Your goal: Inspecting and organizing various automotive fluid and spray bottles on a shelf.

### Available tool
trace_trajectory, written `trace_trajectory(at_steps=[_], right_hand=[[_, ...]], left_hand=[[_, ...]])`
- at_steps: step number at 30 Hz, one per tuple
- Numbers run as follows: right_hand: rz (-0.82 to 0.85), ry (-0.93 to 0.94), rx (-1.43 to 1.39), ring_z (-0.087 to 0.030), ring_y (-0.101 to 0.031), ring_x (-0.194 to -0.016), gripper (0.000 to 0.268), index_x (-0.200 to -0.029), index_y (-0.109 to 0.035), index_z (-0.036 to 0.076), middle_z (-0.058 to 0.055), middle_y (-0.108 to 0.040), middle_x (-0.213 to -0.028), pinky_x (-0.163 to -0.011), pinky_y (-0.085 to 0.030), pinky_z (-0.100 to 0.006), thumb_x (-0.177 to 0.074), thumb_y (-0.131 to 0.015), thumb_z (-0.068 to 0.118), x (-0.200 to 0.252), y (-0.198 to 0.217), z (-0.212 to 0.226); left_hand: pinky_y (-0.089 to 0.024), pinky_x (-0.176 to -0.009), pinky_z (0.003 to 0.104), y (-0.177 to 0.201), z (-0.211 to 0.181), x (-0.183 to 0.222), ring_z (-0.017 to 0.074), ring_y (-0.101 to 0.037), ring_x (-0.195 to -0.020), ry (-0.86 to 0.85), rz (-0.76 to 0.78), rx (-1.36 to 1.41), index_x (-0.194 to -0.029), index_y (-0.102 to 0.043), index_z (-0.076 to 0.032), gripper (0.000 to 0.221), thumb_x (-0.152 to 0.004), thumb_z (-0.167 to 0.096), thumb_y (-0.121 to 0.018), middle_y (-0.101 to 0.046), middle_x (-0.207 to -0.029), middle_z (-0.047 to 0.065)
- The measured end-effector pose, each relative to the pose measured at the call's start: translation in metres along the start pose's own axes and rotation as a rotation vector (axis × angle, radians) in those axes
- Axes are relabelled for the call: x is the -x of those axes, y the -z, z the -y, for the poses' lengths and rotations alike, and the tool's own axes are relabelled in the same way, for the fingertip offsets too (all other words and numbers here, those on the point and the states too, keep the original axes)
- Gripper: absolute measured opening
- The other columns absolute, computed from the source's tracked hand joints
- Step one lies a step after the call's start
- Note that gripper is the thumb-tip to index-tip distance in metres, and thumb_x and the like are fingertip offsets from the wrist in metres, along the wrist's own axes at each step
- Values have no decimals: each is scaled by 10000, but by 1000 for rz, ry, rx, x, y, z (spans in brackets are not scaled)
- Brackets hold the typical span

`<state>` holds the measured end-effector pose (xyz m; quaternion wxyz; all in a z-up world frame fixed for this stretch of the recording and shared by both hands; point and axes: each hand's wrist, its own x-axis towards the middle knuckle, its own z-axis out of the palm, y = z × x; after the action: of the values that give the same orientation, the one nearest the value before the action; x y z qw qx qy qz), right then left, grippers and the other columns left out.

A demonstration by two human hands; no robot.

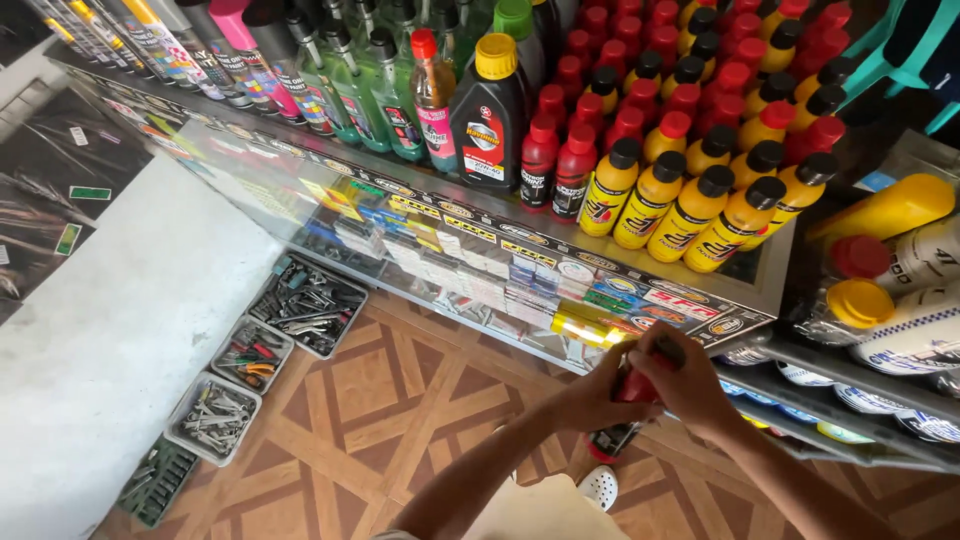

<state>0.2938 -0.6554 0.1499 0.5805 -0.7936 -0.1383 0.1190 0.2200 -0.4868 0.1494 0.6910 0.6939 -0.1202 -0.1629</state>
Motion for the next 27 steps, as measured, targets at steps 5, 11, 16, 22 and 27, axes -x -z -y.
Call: trace_trajectory(at_steps=[5,11,16,22,27], right_hand=[[-166,215,-109,-208,-632,-943,134,-1029,-626,82,-122,-657,-963,-923,-454,-385,-954,-736,100,8,-10,38],[-152,20,-170,-338,-500,-1318,745,-1618,-170,95,-187,-413,-1553,-1054,-416,-457,-921,-403,212,79,-43,47],[-90,153,87,-387,-53,-1605,818,-1626,-57,27,-198,-53,-1738,-1242,-127,-503,-892,-375,196,102,-8,30],[-221,70,172,-447,-274,-1504,997,-1624,-89,26,-259,-200,-1673,-1182,-288,-508,-724,-518,31,93,18,50],[-49,289,300,-532,30,-1575,990,-1601,57,-44,-328,116,-1698,-1193,-210,-603,-880,-560,239,137,1,4]], left_hand=[[-514,-999,382,-18,3,-8,284,-669,-1080,-280,-162,279,-1629,-31,-160,962,-966,-95,-725,-655,-1206,189],[-466,-1026,401,-29,10,2,276,-569,-1190,-191,-340,78,-1511,-331,-57,512,-1027,-158,-463,-557,-1386,178],[-503,-960,366,-69,-4,8,197,-575,-1145,-43,-232,308,-1368,-278,-54,458,-1034,-219,-544,-553,-1321,146],[-448,-958,348,-91,-25,-18,178,-519,-1082,-174,-303,323,-1451,-450,-61,535,-1056,-421,-481,-587,-1261,82],[-428,-1073,378,-91,-38,-26,246,-527,-1251,-190,-434,152,-1561,-349,-48,559,-1071,-300,-444,-504,-1417,135]])
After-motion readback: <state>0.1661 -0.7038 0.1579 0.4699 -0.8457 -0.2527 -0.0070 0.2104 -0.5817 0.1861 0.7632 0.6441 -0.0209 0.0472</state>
